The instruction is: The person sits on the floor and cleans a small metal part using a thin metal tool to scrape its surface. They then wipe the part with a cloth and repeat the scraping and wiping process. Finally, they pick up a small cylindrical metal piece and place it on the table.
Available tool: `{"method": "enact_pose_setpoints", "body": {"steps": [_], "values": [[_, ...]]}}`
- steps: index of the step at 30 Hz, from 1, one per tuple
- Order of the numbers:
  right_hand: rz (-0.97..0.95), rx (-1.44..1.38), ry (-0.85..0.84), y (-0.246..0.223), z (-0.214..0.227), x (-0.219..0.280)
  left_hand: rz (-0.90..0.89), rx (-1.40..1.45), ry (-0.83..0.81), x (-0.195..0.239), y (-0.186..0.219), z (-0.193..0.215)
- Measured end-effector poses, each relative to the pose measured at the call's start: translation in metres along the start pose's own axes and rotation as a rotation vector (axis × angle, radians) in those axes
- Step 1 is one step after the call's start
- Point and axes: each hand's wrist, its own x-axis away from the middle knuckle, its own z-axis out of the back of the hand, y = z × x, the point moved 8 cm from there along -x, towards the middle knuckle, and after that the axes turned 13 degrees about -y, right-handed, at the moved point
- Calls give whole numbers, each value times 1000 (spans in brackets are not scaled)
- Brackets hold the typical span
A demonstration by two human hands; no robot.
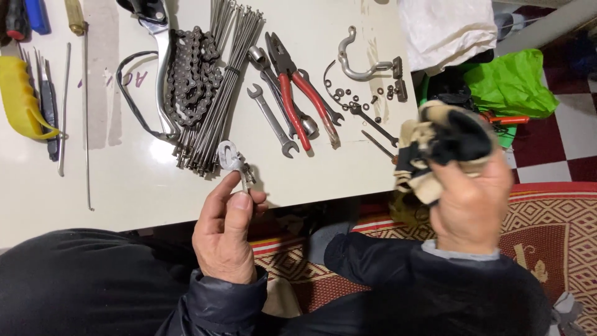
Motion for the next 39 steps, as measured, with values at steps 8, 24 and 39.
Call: {"method": "enact_pose_setpoints", "body": {"steps": [8,24,39], "values": [[-146,-304,223,39,31,9,21,-9,-168,-1,-12,-15],[-181,103,-285,9,-83,10,111,-254,-568,13,11,-75],[-231,108,-467,14,-85,16,127,-236,-589,12,13,-78]]}}
